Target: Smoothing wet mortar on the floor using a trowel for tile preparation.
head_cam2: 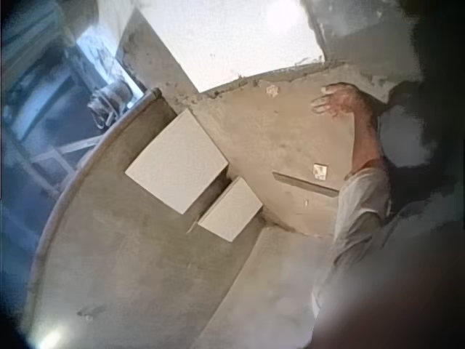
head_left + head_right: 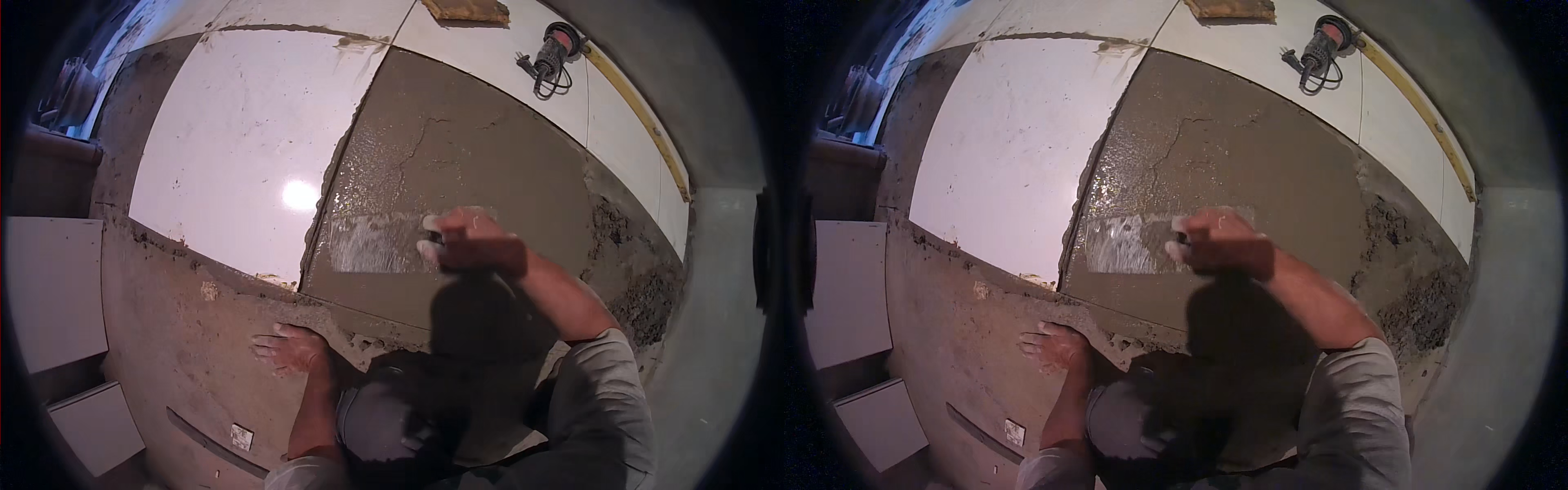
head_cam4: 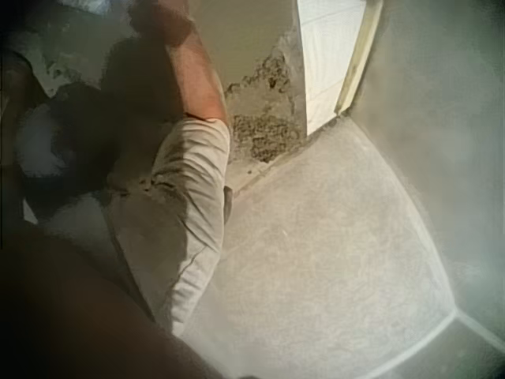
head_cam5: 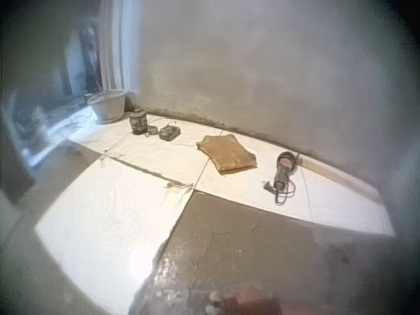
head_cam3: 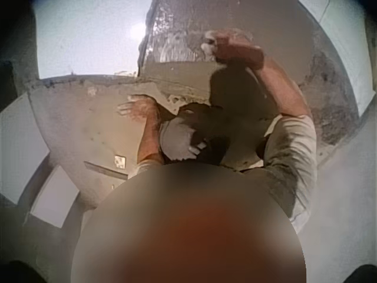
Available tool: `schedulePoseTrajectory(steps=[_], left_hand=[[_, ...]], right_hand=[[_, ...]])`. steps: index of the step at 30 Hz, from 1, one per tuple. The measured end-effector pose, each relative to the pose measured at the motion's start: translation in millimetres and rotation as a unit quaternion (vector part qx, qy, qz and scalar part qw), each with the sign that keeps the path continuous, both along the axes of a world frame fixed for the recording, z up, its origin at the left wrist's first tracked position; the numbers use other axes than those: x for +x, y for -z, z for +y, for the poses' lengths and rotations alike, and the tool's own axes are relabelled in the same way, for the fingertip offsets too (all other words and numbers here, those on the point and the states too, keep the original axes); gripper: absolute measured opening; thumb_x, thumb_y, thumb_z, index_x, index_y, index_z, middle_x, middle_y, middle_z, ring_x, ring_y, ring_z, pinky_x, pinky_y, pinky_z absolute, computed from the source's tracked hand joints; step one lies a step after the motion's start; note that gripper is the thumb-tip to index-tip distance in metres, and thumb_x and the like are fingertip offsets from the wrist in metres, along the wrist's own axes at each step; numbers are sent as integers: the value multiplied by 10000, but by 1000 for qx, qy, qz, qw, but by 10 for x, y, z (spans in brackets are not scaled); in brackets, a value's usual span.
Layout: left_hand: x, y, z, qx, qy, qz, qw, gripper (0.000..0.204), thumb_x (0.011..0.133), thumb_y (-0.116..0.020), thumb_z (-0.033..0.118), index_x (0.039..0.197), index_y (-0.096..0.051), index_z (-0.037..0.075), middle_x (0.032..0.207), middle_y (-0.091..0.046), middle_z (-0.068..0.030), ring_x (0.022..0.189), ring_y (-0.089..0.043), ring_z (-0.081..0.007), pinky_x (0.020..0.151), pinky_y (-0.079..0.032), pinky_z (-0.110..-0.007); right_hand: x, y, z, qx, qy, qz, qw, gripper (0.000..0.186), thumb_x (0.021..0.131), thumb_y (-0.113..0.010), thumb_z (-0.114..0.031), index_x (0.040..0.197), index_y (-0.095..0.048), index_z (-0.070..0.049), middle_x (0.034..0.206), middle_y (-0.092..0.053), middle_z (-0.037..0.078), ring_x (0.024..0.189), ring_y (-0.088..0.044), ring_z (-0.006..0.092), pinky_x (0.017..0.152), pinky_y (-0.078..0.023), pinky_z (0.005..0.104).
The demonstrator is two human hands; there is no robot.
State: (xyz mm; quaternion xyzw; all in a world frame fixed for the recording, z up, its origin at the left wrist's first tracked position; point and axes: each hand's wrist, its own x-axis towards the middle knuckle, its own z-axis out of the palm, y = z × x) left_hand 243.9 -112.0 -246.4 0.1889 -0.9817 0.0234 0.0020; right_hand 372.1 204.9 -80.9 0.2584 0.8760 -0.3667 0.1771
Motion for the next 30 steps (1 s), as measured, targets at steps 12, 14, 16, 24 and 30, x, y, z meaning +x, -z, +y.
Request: schedulePoseTrajectory(steps=[12, 14, 16, 24, 30], left_hand=[[-7, -167, 205, -5, -4, -26, 1000, 684, 940, -217, 546, 1470, -140, 121, 1517, -168, -121, 1385, -189, -307, 1044, -173, -606], [-92, -182, 122, -23, -4, -18, 1000, 685, 939, -216, 548, 1469, -143, 119, 1515, -173, -123, 1383, -190, -313, 1041, -178, -606], [-137, -181, -3, -42, -3, -10, 999, 686, 939, -215, 549, 1468, -147, 118, 1513, -177, -125, 1380, -191, -318, 1038, -183, -607], [-12, -34, 17, -22, 9, -47, 999, 691, 939, -212, 555, 1464, -167, 108, 1521, -161, -115, 1391, -164, -320, 1027, -208, -606], [-146, -69, -95, -45, 4, -26, 999, 702, 935, -202, 571, 1464, -172, 112, 1520, -171, -111, 1399, -156, -311, 1039, -186, -612]], right_hand=[[-204, 415, 184, -175, 419, 198, 869, 328, 920, -536, -336, 947, -474, -16, 690, -529, 49, 514, -523, 142, 475, -456, 288], [-518, 404, 110, -234, 454, 253, 822, 321, 928, -528, -322, 972, -462, -11, 711, -535, 47, 513, -527, 114, 456, -446, 265], [-874, 431, 16, -234, 492, 273, 793, 322, 922, -534, -292, 974, -453, 15, 727, -568, 89, 526, -575, 153, 464, -477, 296], [-1094, 813, 265, -108, 595, 253, 755, 356, 898, -552, -276, 958, -453, 60, 812, -614, 255, 628, -653, 342, 536, -520, 391], [-625, 786, 377, -65, 642, 273, 714, 319, 916, -534, -278, 944, -459, 30, 726, -581, 146, 525, -580, 240, 450, -463, 334]])
